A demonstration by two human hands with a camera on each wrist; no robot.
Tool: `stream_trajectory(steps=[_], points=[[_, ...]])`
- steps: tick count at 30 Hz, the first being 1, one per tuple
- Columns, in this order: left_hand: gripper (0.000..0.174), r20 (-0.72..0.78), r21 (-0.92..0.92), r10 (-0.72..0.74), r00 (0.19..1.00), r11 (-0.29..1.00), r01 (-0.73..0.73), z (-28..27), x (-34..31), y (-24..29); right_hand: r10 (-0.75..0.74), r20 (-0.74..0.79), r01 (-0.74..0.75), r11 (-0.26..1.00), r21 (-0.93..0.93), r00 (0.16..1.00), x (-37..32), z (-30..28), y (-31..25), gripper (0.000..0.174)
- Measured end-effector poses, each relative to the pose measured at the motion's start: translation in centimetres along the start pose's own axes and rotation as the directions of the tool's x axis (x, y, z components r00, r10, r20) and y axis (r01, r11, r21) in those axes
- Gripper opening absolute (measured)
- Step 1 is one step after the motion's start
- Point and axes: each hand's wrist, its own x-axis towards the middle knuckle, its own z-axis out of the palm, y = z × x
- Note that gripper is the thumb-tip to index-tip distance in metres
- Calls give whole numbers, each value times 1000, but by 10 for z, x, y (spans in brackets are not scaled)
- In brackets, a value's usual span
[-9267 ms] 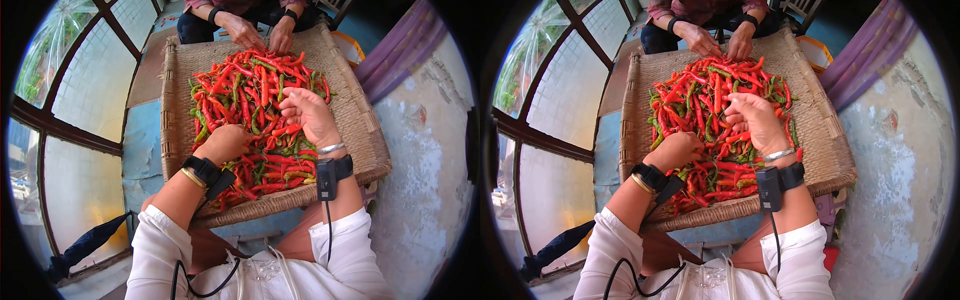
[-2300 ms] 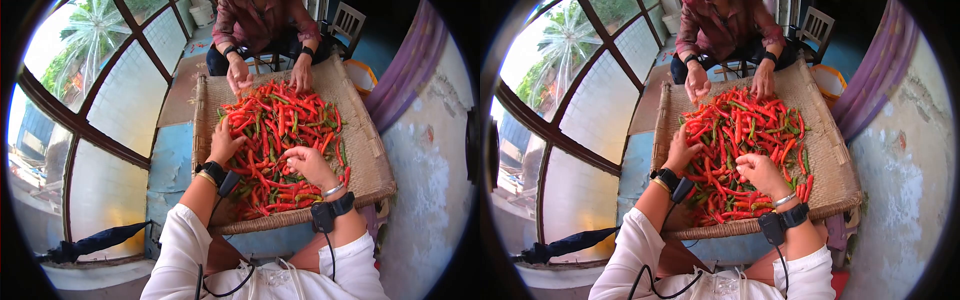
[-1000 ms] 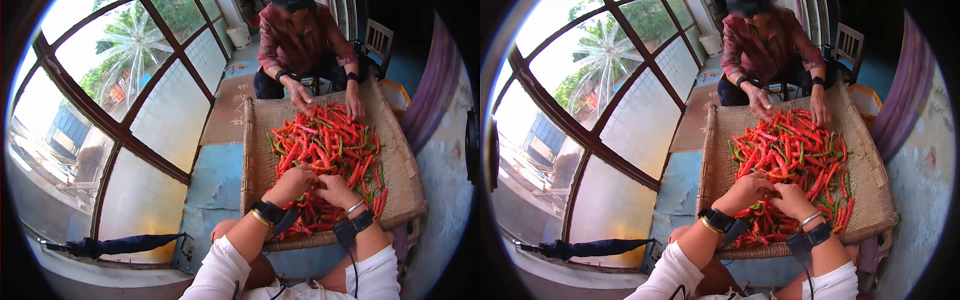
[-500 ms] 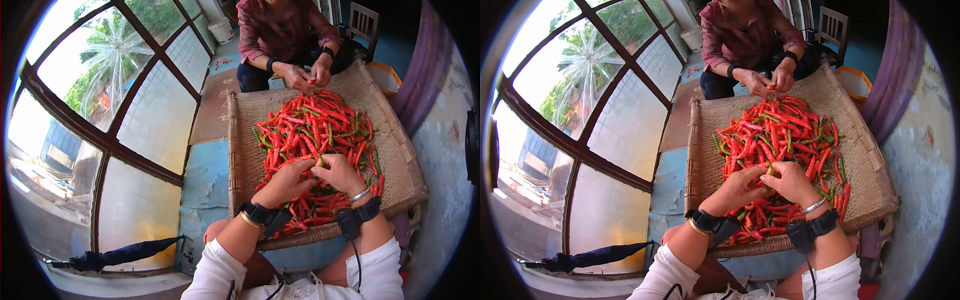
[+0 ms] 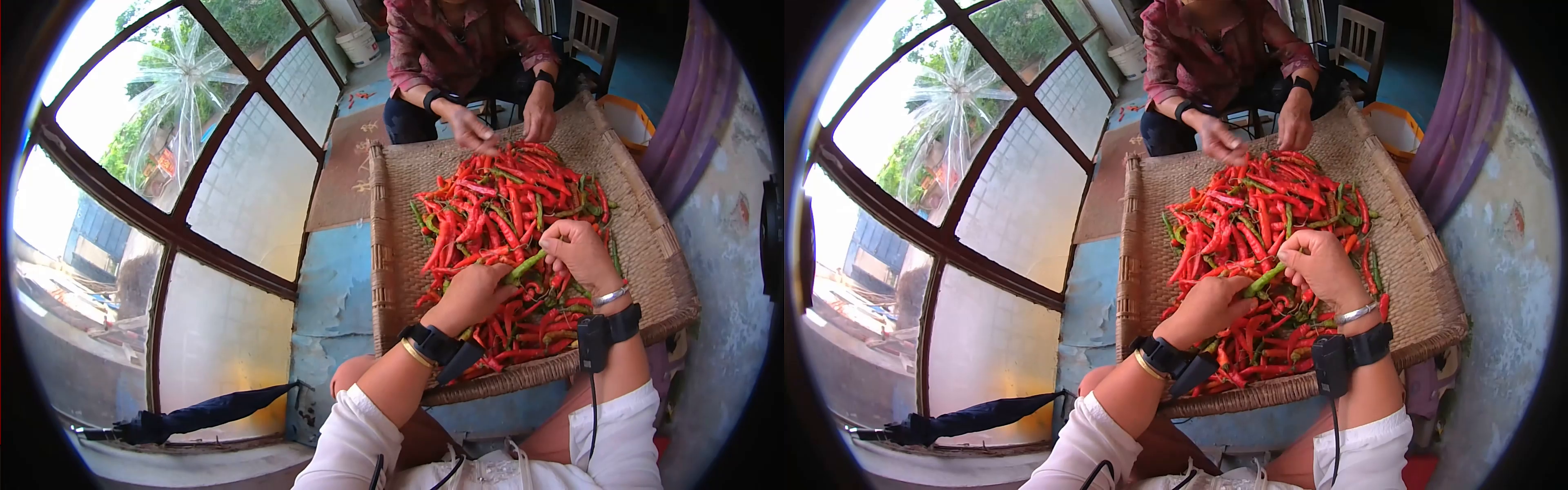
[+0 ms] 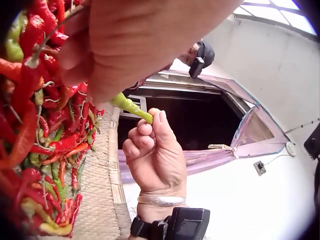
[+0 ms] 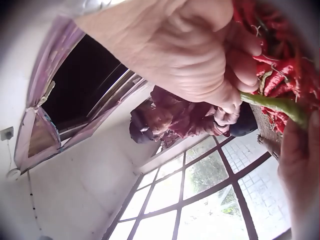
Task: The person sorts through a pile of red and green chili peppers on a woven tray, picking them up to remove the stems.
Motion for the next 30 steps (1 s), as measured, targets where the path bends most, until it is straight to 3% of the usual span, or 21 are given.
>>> stream_trajectory(steps=[4, 5, 6, 7, 8, 10, 12, 14, 15, 16, 17, 18, 20, 21, 23, 26, 28, 30], points=[[29, 29, 146, -31, 999, 989, 27, 1, -2, -5, -34, -77, 41, 995, 94, 996, 9, -8, 5, 10], [31, 6, 204, -31, 999, 979, 29, 1, -3, -6, -142, -174, 195, 921, 336, 974, 14, -9, 10, 11], [31, 8, 204, -30, 1000, 979, 27, 3, -3, -7, -218, -294, 349, 768, 537, 931, 16, -9, 8, 17], [33, -18, 225, -37, 999, 973, 40, 5, -3, -9, -166, -379, 377, 708, 596, 911, 13, -5, -2, 34], [34, -44, 248, -43, 998, 967, 53, 7, -3, -11, -166, -383, 381, 707, 596, 909, 12, -6, -2, 34], [36, -1, 300, -60, 998, 952, 57, 13, -2, -17, -41, -329, 239, 771, 590, 943, 12, -5, 4, 43], [37, 35, 348, -81, 996, 935, 64, 17, -1, -21, -20, -309, 183, 841, 509, 951, 15, -4, 15, 44], [33, 61, 357, -98, 993, 932, 70, 20, -1, -23, 43, -28, -32, 945, 326, 999, 16, -3, 18, 42], [33, 60, 356, -97, 993, 932, 70, 19, 0, -22, 32, -12, -29, 981, 193, 999, 16, 5, 19, 38], [31, 150, 371, -112, 982, 927, 49, 18, 1, -22, 23, 5, -23, 998, 58, 1000, 16, 14, 23, 34], [29, 239, 384, -128, 962, 923, 28, 17, 1, -21, -122, 69, 135, 964, -229, 990, 20, 19, 38, 29], [29, 239, 383, -128, 962, 923, 28, 18, 0, -21, -173, 150, 226, 830, -510, 973, 9, 24, 26, 27], [26, 204, 383, -55, 977, 923, -28, 23, -2, -22, -201, 336, 383, 647, -660, 920, 9, 32, 50, 31], [26, 205, 382, -53, 977, 924, -30, 23, -2, -22, -200, 334, 381, 646, -662, 921, 6, 34, 49, 31], [24, 183, 390, -9, 983, 919, -64, 24, -1, -21, 58, 428, 305, 616, -726, 902, 3, 41, 45, 31], [25, 133, 332, -87, 987, 943, 38, 18, 0, -12, 36, 405, 282, 663, -694, 914, 1, 42, 42, 24], [23, 76, 292, -62, 995, 956, 37, 12, 0, -9, -12, 391, 284, 707, -647, 920, 4, 40, 41, 25], [22, 25, 251, -44, 999, 967, 36, 7, -1, -9, -166, 331, 338, 745, -575, 929, 7, 38, 44, 24]])
